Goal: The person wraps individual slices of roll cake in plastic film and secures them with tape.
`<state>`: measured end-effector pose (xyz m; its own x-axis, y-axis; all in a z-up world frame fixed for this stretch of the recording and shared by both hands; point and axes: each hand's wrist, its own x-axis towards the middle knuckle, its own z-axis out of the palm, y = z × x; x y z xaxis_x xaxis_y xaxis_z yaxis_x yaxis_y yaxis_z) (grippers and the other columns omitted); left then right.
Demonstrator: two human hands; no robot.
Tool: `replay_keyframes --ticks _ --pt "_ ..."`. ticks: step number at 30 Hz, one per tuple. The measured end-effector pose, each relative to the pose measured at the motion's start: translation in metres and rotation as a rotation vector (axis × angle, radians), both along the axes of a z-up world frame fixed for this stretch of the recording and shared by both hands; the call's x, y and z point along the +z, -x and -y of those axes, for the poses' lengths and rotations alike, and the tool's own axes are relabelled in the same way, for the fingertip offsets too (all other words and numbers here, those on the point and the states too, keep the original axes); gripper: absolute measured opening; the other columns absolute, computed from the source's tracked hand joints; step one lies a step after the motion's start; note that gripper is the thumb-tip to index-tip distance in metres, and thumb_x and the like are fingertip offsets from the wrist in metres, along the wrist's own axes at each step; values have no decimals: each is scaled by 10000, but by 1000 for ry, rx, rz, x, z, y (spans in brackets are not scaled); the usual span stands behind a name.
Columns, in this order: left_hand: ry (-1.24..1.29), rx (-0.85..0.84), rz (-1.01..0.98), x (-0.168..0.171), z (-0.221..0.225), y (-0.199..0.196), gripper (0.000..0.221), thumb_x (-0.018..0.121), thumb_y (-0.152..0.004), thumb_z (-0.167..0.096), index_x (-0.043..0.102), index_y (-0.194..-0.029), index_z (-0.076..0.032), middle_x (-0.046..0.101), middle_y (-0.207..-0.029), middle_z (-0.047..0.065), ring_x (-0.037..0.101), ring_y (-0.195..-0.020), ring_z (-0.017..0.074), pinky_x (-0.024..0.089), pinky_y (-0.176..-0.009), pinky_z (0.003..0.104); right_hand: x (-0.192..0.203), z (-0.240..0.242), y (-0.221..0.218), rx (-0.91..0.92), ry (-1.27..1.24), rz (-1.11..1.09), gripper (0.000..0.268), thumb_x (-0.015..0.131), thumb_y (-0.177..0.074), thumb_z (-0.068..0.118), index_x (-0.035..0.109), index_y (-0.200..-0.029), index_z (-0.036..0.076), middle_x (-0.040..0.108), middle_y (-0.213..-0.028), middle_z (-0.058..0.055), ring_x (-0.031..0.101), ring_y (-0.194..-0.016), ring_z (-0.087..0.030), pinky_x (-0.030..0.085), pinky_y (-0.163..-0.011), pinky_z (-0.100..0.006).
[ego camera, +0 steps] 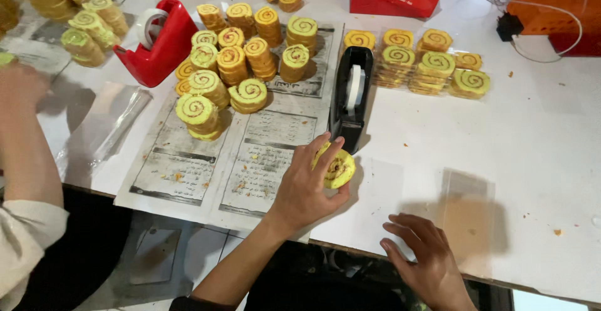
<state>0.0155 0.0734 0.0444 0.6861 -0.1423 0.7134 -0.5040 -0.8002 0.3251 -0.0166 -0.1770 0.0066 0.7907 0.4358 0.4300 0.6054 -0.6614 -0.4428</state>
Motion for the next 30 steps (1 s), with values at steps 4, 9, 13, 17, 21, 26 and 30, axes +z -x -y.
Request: replay_keyframes --ticks 4,9,13,17,21,26,30 --pt "41 -57 -62 -4 10 3 764 754 -791 -231 327 -1412 -104 430 -1354 193 518 -1182 364 528 -919 460 16 -5 2 -16 -80 -70 268 700 -780 236 677 -1035 157 665 -1084 3 622 -1008 -171 481 -838 -348" --pt "86 -129 -36 -14 23 6 791 756 -820 -222 287 -1445 -100 383 -1427 196 538 -1223 377 517 -953 462 27 -7 -1 -120 -249 -313 327 706 -778 200 667 -1092 113 662 -1022 -54 656 -960 -174 521 -835 -295" --pt "125 -231 -46 -19 32 8 891 779 -833 -218 179 -1485 -126 328 -1472 219 501 -1272 385 471 -1008 467 33 -14 -9 -175 -479 -427 351 659 -814 167 595 -1147 76 703 -1056 -57 662 -948 -142 527 -785 -264" --pt "272 -322 2 -8 47 4 894 739 -670 -131 321 -1460 -119 426 -1379 264 591 -898 343 538 -789 432 20 -16 -21 -103 -769 -530 373 595 -873 91 533 -1226 -15 675 -1004 -176 667 -890 -256 526 -748 -353" --pt "232 -413 -35 -10 47 0 892 729 -705 -143 285 -1479 -147 399 -1404 266 589 -935 362 524 -823 446 22 -14 -23 -91 -816 -631 387 553 -894 95 510 -1259 -23 656 -1017 -186 633 -846 -236 525 -722 -339" --pt "158 -577 -174 -4 45 -1 900 677 -756 -184 181 -1505 -244 331 -1454 266 567 -1018 410 495 -829 501 14 -9 -26 -57 -861 -733 506 606 -833 28 466 -1314 -38 645 -953 -223 612 -703 -246 536 -625 -339" --pt "95 -594 -231 -4 45 0 904 667 -755 -200 161 -1502 -247 325 -1463 260 567 -992 398 492 -821 495 4 -8 -27 -16 -933 -780 562 619 -809 7 423 -1331 -63 621 -928 -214 580 -670 -219 515 -576 -309"
